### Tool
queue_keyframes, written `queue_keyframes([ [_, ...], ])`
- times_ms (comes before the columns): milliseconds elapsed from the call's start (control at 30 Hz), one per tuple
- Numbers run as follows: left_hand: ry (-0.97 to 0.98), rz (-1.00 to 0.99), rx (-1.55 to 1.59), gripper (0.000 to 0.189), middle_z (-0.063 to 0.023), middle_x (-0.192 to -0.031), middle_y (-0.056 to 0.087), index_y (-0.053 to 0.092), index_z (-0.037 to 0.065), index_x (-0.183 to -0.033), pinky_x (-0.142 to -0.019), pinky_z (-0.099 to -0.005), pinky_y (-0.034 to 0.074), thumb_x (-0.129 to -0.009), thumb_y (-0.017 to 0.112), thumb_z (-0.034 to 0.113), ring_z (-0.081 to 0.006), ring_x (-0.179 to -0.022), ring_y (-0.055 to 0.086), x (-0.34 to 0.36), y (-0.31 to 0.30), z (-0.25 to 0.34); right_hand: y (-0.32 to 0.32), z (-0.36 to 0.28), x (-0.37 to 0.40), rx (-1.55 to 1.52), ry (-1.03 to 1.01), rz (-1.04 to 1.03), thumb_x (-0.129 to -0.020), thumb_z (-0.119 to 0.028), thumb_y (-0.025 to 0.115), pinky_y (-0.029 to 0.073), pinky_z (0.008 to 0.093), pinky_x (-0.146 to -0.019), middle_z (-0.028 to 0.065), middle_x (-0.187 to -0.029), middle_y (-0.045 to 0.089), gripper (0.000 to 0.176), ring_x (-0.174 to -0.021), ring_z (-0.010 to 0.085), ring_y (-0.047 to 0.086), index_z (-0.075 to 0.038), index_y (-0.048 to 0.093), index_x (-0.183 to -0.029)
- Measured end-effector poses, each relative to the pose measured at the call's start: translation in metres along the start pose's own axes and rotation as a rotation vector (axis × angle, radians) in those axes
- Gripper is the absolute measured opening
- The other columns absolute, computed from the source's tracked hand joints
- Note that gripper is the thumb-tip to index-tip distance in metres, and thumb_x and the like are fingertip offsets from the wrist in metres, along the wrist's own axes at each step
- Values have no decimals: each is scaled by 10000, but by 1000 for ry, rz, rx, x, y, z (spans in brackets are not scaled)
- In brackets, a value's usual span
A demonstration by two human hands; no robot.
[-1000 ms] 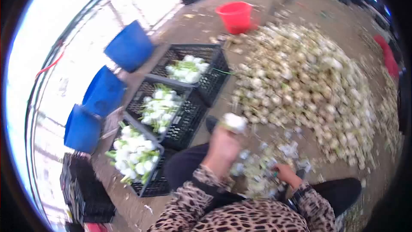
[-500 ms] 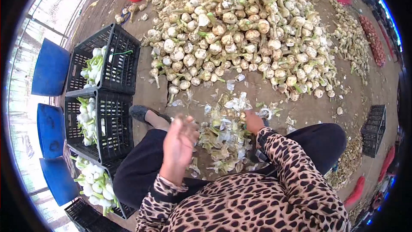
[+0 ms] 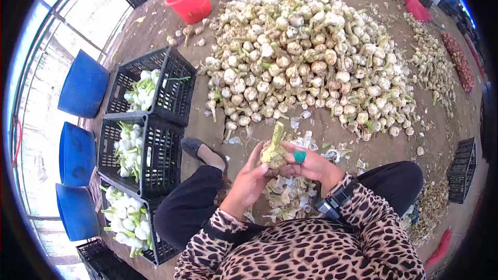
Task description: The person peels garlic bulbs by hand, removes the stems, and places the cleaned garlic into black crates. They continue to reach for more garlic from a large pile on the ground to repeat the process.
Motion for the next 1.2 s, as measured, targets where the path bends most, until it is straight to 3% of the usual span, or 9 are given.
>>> queue_keyframes([
  [133,99,25,-151,700,-128,-1327,391,217,49,-1395,-1030,-381,355,-807,596,6,-263,-1219,441,21,24,12,10,0,16,436,-242,137,-873,-183,619,417,212,-547,4,-922,563,548,-698,69,510,-97,369,-1354],
  [233,340,-21,-445,726,-122,-1294,407,217,45,-1386,-1021,-365,365,-779,612,-6,-264,-1208,451,25,20,12,42,-9,40,430,-335,205,-867,-161,626,401,211,-523,-11,-852,558,436,-673,72,509,-80,442,-1253],
  [367,632,97,-1366,801,-112,-1303,368,246,13,-1373,-1039,-331,332,-666,613,-75,-216,-1236,394,36,31,10,50,-2,41,346,-229,296,-849,-200,658,391,220,-489,-6,-794,551,286,-602,73,497,-53,541,-1065],
  [500,607,37,-1212,810,-106,-1300,366,263,14,-1357,-1048,-334,323,-664,678,-48,-212,-1235,386,32,22,3,55,0,39,400,-302,328,-848,-202,660,387,225,-476,5,-792,576,259,-578,68,498,-28,561,-1013],
  [600,484,-6,-776,771,-126,-1284,365,313,4,-1314,-1032,-337,357,-646,690,-61,-226,-1227,396,31,27,-2,48,3,36,390,-335,306,-857,-164,643,395,227,-482,11,-807,592,230,-583,65,503,-23,561,-1019],
  [800,409,-74,-577,705,-119,-1278,416,273,-11,-1351,-1002,-335,392,-761,659,-11,-213,-1191,445,26,19,0,53,-10,41,551,-436,327,-867,-132,621,415,229,-516,20,-846,595,213,-617,71,508,-18,554,-1033],
  [933,88,-117,-69,541,-131,-1349,423,329,25,-1354,-994,-426,405,-901,540,233,-276,-1200,471,22,12,-7,53,-17,39,656,-525,339,-869,-126,613,435,240,-576,12,-868,593,228,-727,63,521,-36,552,-1070],
  [1033,-7,-105,150,496,-130,-1359,421,360,61,-1339,-963,-443,427,-917,507,275,-278,-1189,483,24,14,-7,39,-23,37,814,-534,418,-868,-138,622,453,247,-623,6,-888,598,248,-811,60,526,-52,554,-1090],
  [1200,208,62,-187,485,-105,-1240,477,331,63,-1290,-920,-356,455,-869,543,176,-249,-1110,518,19,17,-3,53,-21,40,492,-417,296,-847,-189,662,463,235,-605,31,-948,602,341,-786,89,557,-37,514,-1113],
])
Point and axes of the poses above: each hand's wrist, its own x-axis away from the middle knuckle, its own y-axis out of the palm, z = x × y, the point moved 3 cm from there along -x, towards the middle knuckle
